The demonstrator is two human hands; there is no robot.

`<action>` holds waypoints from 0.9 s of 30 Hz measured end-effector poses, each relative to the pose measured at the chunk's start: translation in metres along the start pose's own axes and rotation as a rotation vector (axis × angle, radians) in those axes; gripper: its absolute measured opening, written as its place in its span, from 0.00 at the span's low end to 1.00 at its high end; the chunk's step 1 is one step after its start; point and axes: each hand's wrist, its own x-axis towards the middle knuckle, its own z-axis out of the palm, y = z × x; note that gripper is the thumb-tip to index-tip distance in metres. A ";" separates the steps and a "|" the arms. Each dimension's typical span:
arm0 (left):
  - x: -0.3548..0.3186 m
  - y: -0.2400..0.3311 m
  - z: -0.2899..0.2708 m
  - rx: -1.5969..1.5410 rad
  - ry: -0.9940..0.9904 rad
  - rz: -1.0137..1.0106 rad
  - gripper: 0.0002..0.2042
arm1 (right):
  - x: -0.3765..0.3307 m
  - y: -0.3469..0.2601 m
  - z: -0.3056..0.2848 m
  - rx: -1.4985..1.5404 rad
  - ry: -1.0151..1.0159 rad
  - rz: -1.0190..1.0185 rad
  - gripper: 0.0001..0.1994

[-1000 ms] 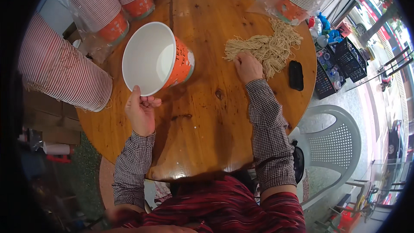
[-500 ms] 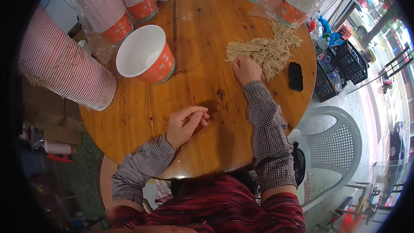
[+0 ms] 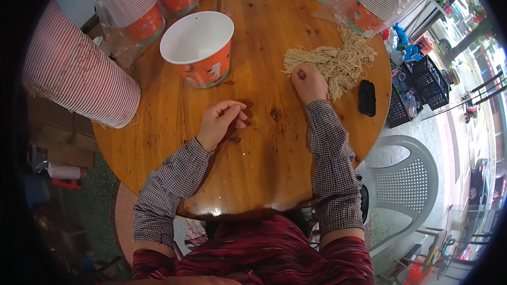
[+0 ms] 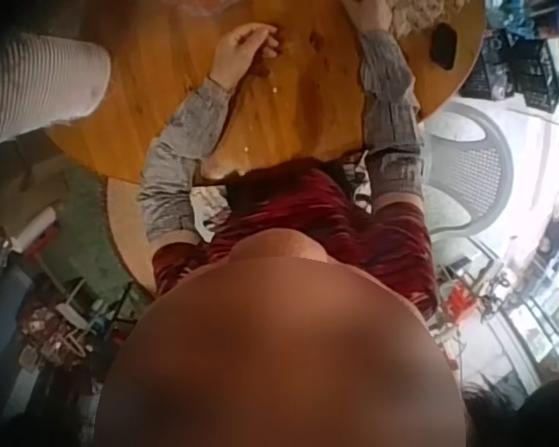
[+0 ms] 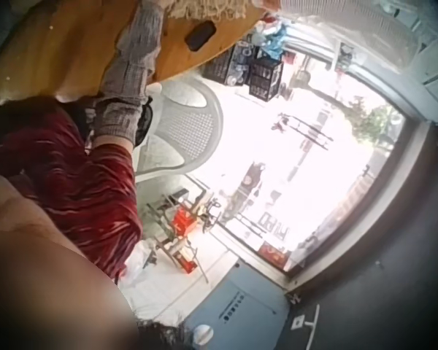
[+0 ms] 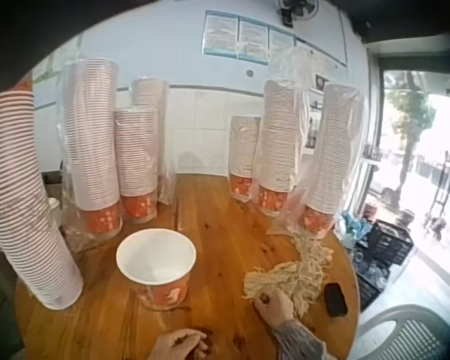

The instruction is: Manually attaching string handles to printed paper buckets by threading them through pre-punched holes.

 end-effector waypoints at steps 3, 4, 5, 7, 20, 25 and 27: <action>-0.001 0.002 -0.004 -0.044 -0.007 -0.017 0.13 | -0.003 -0.006 0.002 0.168 0.086 -0.205 0.06; -0.002 0.003 -0.006 -0.040 -0.009 -0.035 0.13 | -0.005 -0.018 0.000 0.258 0.075 -0.296 0.05; -0.003 0.003 -0.006 -0.044 0.007 -0.029 0.13 | -0.011 -0.031 -0.003 0.264 0.065 -0.308 0.05; -0.006 0.006 -0.002 -0.112 0.060 -0.001 0.16 | -0.031 -0.066 -0.007 0.409 -0.262 -0.140 0.06; -0.011 0.000 -0.002 0.275 0.138 0.151 0.23 | -0.068 -0.112 0.005 0.496 -0.439 -0.460 0.04; -0.015 0.005 0.004 0.550 0.243 0.266 0.13 | -0.068 -0.110 0.004 0.518 -0.430 -0.341 0.03; -0.016 0.008 0.004 0.556 0.241 0.293 0.11 | -0.067 -0.111 0.003 0.530 -0.445 -0.309 0.03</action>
